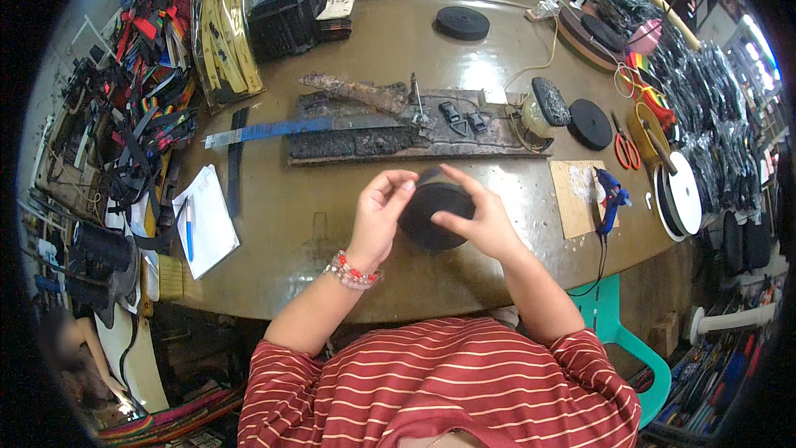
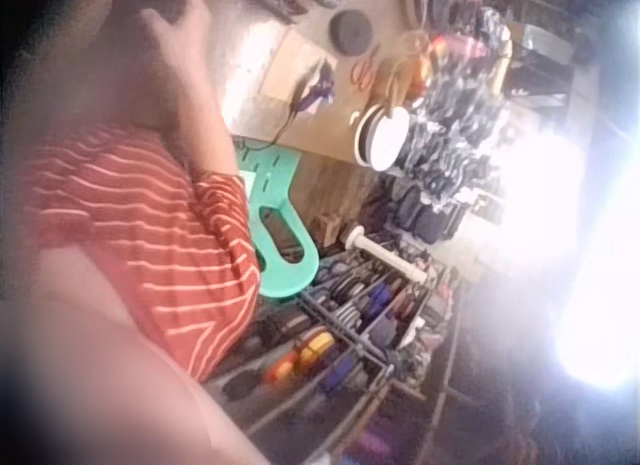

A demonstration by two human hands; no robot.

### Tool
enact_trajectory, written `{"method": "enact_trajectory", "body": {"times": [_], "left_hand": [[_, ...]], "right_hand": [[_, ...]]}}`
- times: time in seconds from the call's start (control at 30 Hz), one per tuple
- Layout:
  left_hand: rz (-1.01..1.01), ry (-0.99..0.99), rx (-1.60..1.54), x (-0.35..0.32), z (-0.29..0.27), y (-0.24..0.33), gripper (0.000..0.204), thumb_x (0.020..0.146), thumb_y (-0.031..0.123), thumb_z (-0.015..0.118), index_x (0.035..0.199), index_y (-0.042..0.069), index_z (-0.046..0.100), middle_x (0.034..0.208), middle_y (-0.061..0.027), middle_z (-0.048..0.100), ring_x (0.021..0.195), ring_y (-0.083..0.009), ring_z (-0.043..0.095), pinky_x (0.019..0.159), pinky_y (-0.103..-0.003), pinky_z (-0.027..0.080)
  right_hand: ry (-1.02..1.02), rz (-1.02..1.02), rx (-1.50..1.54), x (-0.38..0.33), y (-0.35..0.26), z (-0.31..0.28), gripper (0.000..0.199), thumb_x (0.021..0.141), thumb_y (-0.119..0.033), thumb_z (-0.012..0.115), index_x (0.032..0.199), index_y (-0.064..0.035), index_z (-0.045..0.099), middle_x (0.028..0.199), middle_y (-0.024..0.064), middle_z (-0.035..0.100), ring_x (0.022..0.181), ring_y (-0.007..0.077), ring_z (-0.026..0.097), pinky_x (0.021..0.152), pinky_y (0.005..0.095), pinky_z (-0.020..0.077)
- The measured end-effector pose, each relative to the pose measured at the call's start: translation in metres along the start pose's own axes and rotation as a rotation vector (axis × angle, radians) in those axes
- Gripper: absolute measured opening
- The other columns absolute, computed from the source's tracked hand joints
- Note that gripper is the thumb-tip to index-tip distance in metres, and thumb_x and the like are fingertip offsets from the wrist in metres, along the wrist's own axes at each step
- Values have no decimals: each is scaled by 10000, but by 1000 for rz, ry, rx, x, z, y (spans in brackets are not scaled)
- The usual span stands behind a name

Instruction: The person measures and cuts a black strap, then uses a hot glue gun to attach small black pieces to a circular black base. They repeatedly pick up, align, and glue components on a cluttered workbench.

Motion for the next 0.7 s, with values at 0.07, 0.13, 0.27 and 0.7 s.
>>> {"method": "enact_trajectory", "body": {"times": [0.07, 0.13, 0.27, 0.7], "left_hand": [[-16, 96, -70, -2, -13, 1, 307, 902, 34, 578, 1203, 19, 520, 1014, -40, 603, 907, -109, 573, 818, -250, 469], [-79, 94, -223, -11, -39, 7, 414, 892, 25, 584, 1291, 24, 473, 986, -37, 604, 871, -101, 586, 758, -251, 511], [-39, 310, -186, -40, -102, 16, 278, 892, 44, 597, 1165, 40, 542, 927, 7, 613, 769, -72, 601, 637, -201, 515], [120, -108, 473, 2, -52, 110, 136, 873, 127, 660, 871, -5, 627, 713, -12, 602, 589, -72, 549, 547, -214, 448]], "right_hand": [[187, 34, 219, -5, 13, -11, 639, 744, -119, 754, 1320, -55, 485, 1196, 117, 587, 1077, 197, 569, 952, 329, 435], [361, 14, 288, -16, 23, -35, 582, 765, -64, 717, 1298, -61, 483, 1207, 101, 561, 1052, 203, 566, 944, 327, 440], [586, 155, 549, -38, 54, -77, 541, 788, -59, 695, 1274, 5, 468, 1132, 120, 591, 1018, 202, 582, 891, 333, 476], [29, -372, -445, 25, -61, -8, 460, 801, -176, 714, 1193, -11, 539, 1052, 202, 611, 1030, 318, 590, 887, 384, 465]]}}
Point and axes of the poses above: each hand's wrist, its own x-axis towards the middle knuckle, its own z-axis out of the palm, y = z × x, the point moved 2 cm from there along x, towards the middle knuckle
